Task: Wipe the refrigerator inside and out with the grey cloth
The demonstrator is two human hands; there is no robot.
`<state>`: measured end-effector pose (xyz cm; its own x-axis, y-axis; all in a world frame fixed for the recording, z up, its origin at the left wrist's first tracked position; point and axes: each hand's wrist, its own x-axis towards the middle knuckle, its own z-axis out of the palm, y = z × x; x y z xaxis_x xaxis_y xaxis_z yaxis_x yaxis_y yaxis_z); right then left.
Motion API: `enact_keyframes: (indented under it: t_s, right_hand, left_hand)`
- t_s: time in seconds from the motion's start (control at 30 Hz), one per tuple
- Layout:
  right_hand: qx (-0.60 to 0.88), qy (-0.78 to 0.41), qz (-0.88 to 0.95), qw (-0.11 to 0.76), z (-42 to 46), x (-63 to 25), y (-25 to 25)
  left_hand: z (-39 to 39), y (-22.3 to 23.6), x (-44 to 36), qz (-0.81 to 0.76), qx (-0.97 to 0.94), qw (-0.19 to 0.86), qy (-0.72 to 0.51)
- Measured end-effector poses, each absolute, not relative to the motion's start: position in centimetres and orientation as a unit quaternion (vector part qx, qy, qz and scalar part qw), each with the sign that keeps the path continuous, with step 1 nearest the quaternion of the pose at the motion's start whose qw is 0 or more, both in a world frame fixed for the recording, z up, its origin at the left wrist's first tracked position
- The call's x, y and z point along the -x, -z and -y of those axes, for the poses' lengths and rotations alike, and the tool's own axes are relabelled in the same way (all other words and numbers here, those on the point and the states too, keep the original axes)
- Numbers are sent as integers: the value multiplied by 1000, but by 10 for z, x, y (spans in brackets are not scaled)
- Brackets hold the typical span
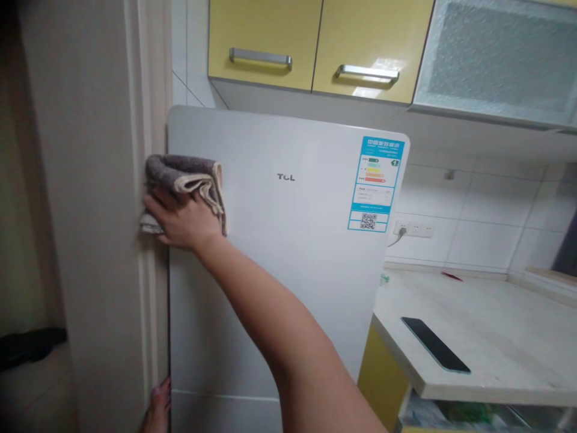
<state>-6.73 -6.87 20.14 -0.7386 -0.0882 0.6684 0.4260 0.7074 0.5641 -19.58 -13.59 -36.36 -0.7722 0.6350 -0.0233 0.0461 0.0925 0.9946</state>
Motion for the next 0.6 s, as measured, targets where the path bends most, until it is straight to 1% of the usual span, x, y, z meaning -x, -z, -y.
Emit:
enact_keyframes:
  t_s: [0.1, 0.3, 0.47, 0.53, 0.6]
  right_hand:
    - [88, 335, 884, 314, 70, 80, -140]
    - [71, 292, 917, 263, 73, 82, -25]
    - [24, 295, 926, 234, 72, 53, 80]
    - [-8, 303, 928, 218, 72, 35, 113]
    - [-44, 316, 926, 202, 72, 16, 125]
  left_hand:
    - [136, 360, 195, -663, -222, 282, -657]
    - [140, 339, 190, -648, -187, 293, -678]
    - [141, 328, 188, -648, -190, 298, -675]
    - [142, 324, 187, -640, -205, 301, -677]
    - [144, 320, 186, -626, -226, 306, -680]
